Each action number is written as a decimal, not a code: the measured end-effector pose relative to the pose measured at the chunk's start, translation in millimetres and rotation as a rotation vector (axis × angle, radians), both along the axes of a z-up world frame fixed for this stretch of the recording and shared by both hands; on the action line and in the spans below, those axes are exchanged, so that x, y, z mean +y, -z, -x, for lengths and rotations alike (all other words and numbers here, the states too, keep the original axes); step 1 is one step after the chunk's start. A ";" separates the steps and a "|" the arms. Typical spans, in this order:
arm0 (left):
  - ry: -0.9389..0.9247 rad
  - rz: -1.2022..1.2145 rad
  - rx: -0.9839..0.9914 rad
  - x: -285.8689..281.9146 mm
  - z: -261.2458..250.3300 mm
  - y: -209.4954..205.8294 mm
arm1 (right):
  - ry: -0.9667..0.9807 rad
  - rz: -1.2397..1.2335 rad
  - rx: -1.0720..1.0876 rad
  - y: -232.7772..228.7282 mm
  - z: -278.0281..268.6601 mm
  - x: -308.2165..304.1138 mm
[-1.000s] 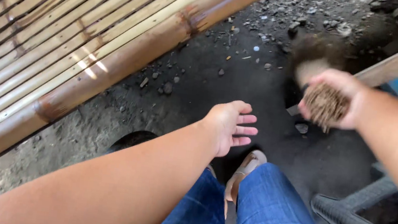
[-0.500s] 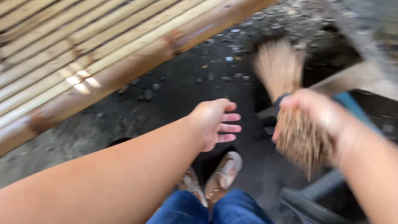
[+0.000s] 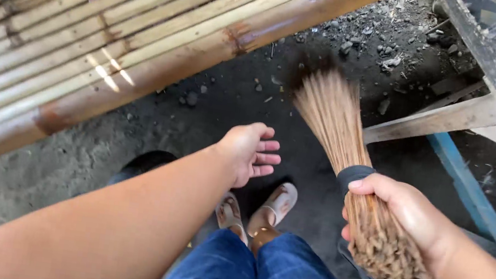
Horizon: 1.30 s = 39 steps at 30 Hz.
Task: The person is using a traditional broom to sweep the concrete and dirt floor of an outdoor yard area.
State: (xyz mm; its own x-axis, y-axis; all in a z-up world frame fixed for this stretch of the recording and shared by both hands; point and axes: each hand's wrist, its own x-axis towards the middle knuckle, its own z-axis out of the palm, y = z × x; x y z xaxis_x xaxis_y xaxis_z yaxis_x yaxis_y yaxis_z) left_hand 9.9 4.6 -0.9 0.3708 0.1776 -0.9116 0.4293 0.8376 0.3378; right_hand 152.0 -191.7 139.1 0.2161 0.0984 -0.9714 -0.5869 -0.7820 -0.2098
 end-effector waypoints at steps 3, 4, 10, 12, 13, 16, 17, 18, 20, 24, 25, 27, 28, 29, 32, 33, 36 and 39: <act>-0.010 -0.012 -0.010 0.1 1.7 -0.6 | 0.002 -0.152 -0.055 49.2 -22.2 8.3; -0.018 -0.026 0.008 1.1 -0.9 -2.7 | -0.004 -0.166 -0.037 79.1 -38.5 23.6; -0.074 -0.094 -0.018 7.9 33.5 6.9 | -0.089 -0.327 -0.253 219.0 -106.6 147.4; -0.103 -0.086 -0.002 9.0 41.0 23.1 | -0.098 -0.334 -0.104 221.1 -115.9 175.9; -0.096 -0.082 -0.007 5.8 41.7 28.9 | -0.091 -0.330 -0.110 220.1 -111.0 176.7; -0.131 -0.050 0.014 -0.9 42.0 34.6 | -0.280 -0.254 -0.012 210.7 -96.1 172.5; -0.130 -0.034 0.025 -1.1 41.0 33.4 | -0.418 -0.162 0.046 208.0 -90.8 166.3; -0.130 -0.017 0.037 -1.4 40.3 31.2 | -0.553 -0.068 0.105 204.4 -85.1 160.2; -0.089 -0.010 0.009 0.9 34.6 22.2 | -0.577 0.030 0.085 155.7 -54.0 129.3; 0.000 -0.004 -0.060 4.6 26.6 5.7 | -0.572 0.140 0.056 82.7 -21.6 57.2; 0.024 0.004 -0.078 3.9 26.8 0.5 | -0.546 0.151 0.042 57.6 -16.9 41.6; 0.059 -0.009 -0.096 5.9 26.1 -10.0 | -0.599 0.018 -0.051 8.2 -5.9 15.1; 0.078 -0.009 -0.115 2.9 22.9 -15.6 | -0.580 0.024 -0.069 -11.1 -7.2 4.9; 0.088 -0.009 -0.114 3.1 22.5 -20.7 | -0.608 0.007 -0.121 -27.4 -6.5 -2.7; 0.115 -0.022 -0.123 8.2 23.2 -32.7 | -0.498 -0.021 -0.115 -46.0 -4.0 -12.7; 0.110 -0.025 -0.120 10.6 29.8 -33.9 | -0.384 -0.028 -0.040 -42.8 -1.6 -11.7; 0.102 -0.038 -0.097 15.5 44.0 -39.4 | -0.405 -0.047 -0.128 -5.0 -9.1 37.9; 0.099 -0.065 -0.056 23.1 63.9 -47.3 | -0.326 -0.022 -0.088 64.0 -12.9 81.8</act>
State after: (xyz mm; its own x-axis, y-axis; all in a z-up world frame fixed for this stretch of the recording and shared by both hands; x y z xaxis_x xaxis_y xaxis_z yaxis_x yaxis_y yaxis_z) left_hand -54.1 27.7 46.3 0.4397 0.1958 -0.8766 0.4877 0.7675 0.4160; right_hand 164.9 -109.9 75.0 0.2523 0.1967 -0.9474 -0.2856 -0.9204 -0.2672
